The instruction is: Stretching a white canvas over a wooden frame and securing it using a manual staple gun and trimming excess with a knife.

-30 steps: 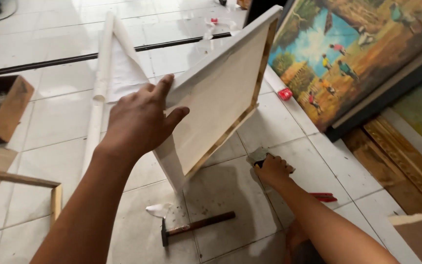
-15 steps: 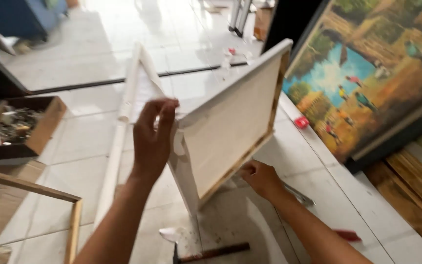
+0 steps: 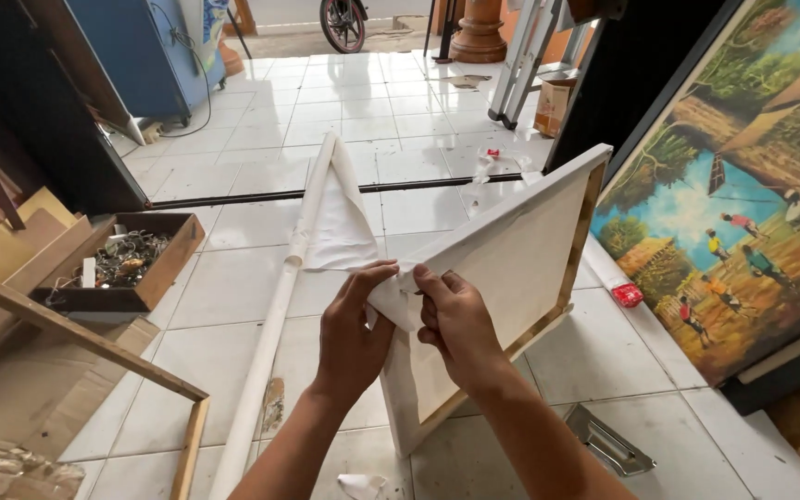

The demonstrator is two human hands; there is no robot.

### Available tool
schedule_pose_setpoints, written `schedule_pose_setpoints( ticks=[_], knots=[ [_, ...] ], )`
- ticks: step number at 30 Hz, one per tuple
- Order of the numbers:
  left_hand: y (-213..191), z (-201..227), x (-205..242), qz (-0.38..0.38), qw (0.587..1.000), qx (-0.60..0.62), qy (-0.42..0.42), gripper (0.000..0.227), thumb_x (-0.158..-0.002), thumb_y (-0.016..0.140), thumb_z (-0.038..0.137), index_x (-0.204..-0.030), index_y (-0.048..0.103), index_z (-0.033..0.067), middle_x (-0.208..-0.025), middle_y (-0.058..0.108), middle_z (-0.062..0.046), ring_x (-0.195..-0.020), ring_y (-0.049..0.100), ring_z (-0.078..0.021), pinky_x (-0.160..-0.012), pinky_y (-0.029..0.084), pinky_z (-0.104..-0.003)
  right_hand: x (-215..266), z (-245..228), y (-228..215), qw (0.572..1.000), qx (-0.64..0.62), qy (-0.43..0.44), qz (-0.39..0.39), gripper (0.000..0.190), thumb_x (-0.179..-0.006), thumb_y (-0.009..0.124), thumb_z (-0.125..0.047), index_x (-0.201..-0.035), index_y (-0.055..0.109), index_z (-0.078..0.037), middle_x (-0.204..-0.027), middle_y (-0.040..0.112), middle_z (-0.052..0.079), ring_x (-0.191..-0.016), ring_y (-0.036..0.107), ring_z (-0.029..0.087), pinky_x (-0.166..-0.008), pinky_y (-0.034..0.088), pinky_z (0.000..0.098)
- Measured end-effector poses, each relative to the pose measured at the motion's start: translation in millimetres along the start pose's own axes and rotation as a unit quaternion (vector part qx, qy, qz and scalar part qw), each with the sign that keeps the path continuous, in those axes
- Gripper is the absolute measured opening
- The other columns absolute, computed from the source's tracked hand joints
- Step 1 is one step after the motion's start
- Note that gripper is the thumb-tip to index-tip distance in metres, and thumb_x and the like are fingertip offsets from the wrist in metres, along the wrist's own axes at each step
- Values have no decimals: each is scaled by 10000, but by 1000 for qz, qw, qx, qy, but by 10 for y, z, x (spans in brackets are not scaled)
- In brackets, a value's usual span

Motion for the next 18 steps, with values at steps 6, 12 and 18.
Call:
schedule_pose_setpoints(
  ticks=[6,12,18],
  knots=[
    [12,47,55,77,995,62,0,335,-945,647,-158,-959,730,166,-1382,731,-62,-1285,763,-336,-1078,600,-467,-28,255,169,971,-235,29,-30,367,-1180,630,-228,-897,398,-197,-735,206,-108,-601,287,70,-528,268,214],
    [147,-55,81,52,992,106,-34,575,-660,457,-212,-1034,653,178,-1311,619,-113,-1286,635,-284,-1026,537,-358,12,322,159,974,-221,54,-3,427,-1154,654,-348,-798,457,-217,-660,248,-68,-581,267,82,-501,235,271],
    [246,-17,67,24,988,143,-55,526,-861,525,-150,-1253,622,187,-1527,679,-133,-1369,683,-282,-984,548,-343,187,146,-1,988,-111,56,92,244,-1141,713,-324,-991,593,-173,-738,375,-35,-647,329,92,-521,280,263]
  ],
)
Point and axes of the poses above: each hand's wrist, its own x-axis away from the middle knuckle, its own y-axis out of the palm, z = x × y, the point moved 8 cm from there along -x, towards the middle knuckle
